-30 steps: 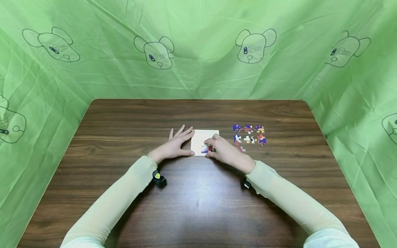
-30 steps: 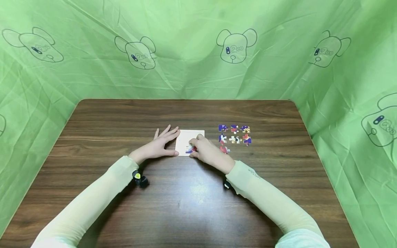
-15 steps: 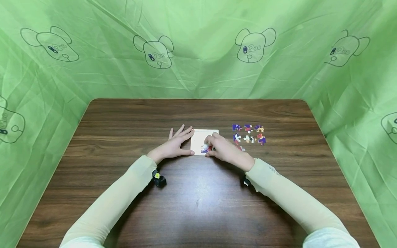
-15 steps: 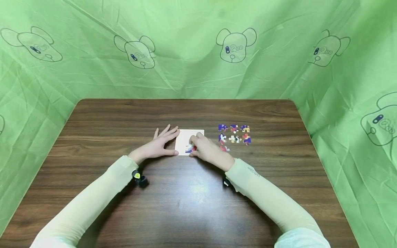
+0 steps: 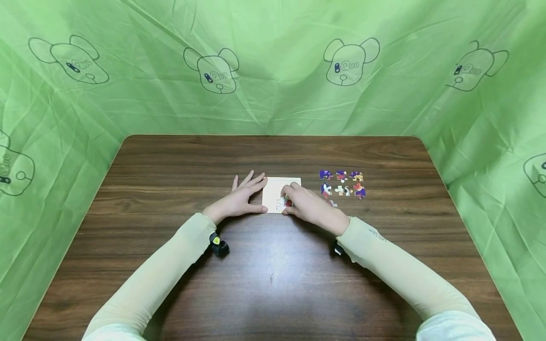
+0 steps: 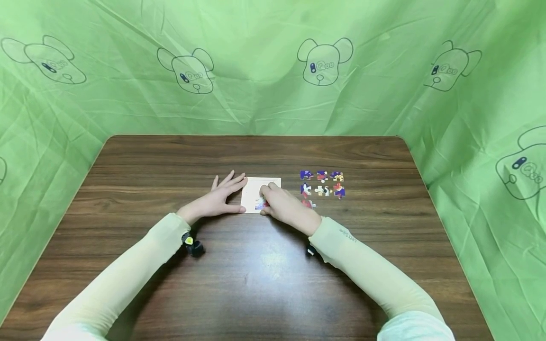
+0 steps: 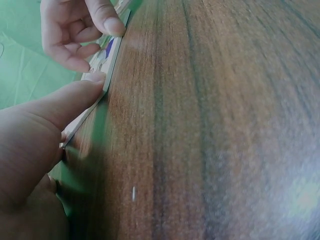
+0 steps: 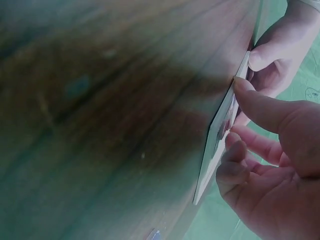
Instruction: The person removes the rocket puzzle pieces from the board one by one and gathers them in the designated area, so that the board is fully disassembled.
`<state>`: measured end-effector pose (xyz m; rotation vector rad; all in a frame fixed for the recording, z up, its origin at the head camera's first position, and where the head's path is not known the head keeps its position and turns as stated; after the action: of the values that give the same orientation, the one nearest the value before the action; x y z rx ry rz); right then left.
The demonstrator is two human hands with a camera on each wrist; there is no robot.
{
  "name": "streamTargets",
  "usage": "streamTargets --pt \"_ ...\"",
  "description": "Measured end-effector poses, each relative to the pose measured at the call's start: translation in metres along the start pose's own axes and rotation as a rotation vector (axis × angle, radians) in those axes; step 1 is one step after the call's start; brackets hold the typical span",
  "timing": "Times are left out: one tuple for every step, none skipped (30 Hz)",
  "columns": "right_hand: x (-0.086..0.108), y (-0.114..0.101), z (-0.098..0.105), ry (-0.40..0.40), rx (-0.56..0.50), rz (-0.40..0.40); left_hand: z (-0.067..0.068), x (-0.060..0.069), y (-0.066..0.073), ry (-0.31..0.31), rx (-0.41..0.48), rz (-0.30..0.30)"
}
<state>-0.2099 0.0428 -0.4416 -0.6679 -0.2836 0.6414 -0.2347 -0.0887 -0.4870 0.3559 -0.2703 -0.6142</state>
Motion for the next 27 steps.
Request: streamTargets --pt "-0.0003 0.0001 -0.0007 -0.004 -0.001 -0.001 -0.0001 0.0002 0.0000 0.003 0.000 0.000" --pt "-0.0007 0.0004 -0.0011 -0.006 -0.002 -0.001 -0.0001 0.0005 -0.0002 0.005 0.000 0.000" --pt "-0.0010 0.0009 -0.0016 -0.009 -0.005 -0.001 0.0000 0.0008 0.0001 0.006 0.001 0.001" --pt "-0.0013 0.0013 -0.0018 -0.011 -0.006 -0.002 0.0001 0.0009 0.0004 0.009 0.001 0.000" --pt "-0.0015 0.0019 -0.0018 -0.013 -0.004 -0.004 0.0005 0.0011 0.0005 0.012 0.003 0.000" --pt "-0.0018 0.0024 -0.0018 -0.015 -0.001 -0.005 0.0007 0.0012 0.0007 0.014 0.003 -0.001" --pt "-0.0023 0.0035 -0.0017 -0.016 0.002 -0.011 0.0008 0.0012 0.0007 0.011 0.002 0.001" --pt "-0.0026 0.0043 -0.0015 -0.017 0.009 -0.016 0.0012 0.0011 0.0009 0.011 0.000 0.001" --pt "-0.0028 0.0050 -0.0013 -0.021 0.013 -0.024 0.0011 0.0010 0.0008 0.008 -0.002 0.002" --pt "-0.0030 0.0055 -0.0009 -0.024 0.017 -0.033 0.0011 0.0008 0.0005 0.006 -0.004 0.003" --pt "-0.0033 0.0059 -0.0009 -0.026 0.023 -0.040 0.0010 0.0007 0.0003 0.004 -0.008 0.004" --pt "-0.0035 0.0062 -0.0006 -0.029 0.025 -0.048 0.0010 0.0006 0.0002 0.003 -0.010 0.005" --pt "-0.0035 0.0065 -0.0004 -0.030 0.027 -0.056 0.0013 0.0006 0.0004 0.004 -0.010 0.005" --pt "-0.0035 0.0067 -0.0002 -0.032 0.026 -0.060 0.0018 0.0006 0.0008 0.008 -0.011 0.003" --pt "-0.0036 0.0067 -0.0002 -0.033 0.022 -0.064 0.0016 0.0005 0.0009 0.008 -0.011 0.002" --pt "-0.0036 0.0068 0.0000 -0.033 0.020 -0.066 0.0020 0.0007 0.0014 0.011 -0.010 0.001" --pt "-0.0037 0.0067 0.0001 -0.033 0.018 -0.067 0.0023 0.0007 0.0018 0.014 -0.008 -0.001" --pt "-0.0036 0.0065 0.0003 -0.033 0.016 -0.067 0.0026 0.0010 0.0023 0.015 -0.005 -0.003" --pt "-0.0036 0.0061 0.0005 -0.032 0.016 -0.064 0.0028 0.0012 0.0027 0.016 -0.004 -0.004" --pt "-0.0036 0.0057 0.0006 -0.030 0.016 -0.063 0.0027 0.0013 0.0030 0.016 -0.003 -0.005" --pt "-0.0036 0.0054 0.0008 -0.028 0.017 -0.062 0.0026 0.0014 0.0030 0.015 -0.002 -0.006" --pt "-0.0034 0.0052 0.0009 -0.027 0.018 -0.061 0.0027 0.0016 0.0031 0.015 -0.001 -0.006" --pt "-0.0032 0.0050 0.0009 -0.025 0.020 -0.060 0.0028 0.0017 0.0031 0.015 -0.001 -0.006" --pt "-0.0029 0.0048 0.0011 -0.021 0.020 -0.060 0.0029 0.0019 0.0030 0.014 -0.002 -0.006" --pt "-0.0025 0.0044 0.0011 -0.017 0.020 -0.058 0.0031 0.0017 0.0028 0.017 -0.003 -0.006" --pt "-0.0021 0.0038 0.0011 -0.011 0.022 -0.052 0.0033 0.0017 0.0025 0.019 -0.002 -0.005" --pt "-0.0015 0.0027 0.0013 -0.005 0.025 -0.044 0.0035 0.0018 0.0022 0.019 -0.002 -0.005"
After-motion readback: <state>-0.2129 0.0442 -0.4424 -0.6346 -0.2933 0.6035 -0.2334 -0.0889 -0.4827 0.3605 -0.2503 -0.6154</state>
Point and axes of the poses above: each hand's wrist, its own x-axis away from the middle knuckle, its own z-axis out of the back of the hand, y = z × x, the point moved 10 cm from there along -x, towards the middle knuckle, and after that the axes turned 15 degrees about -x, right-handed, at the moved point
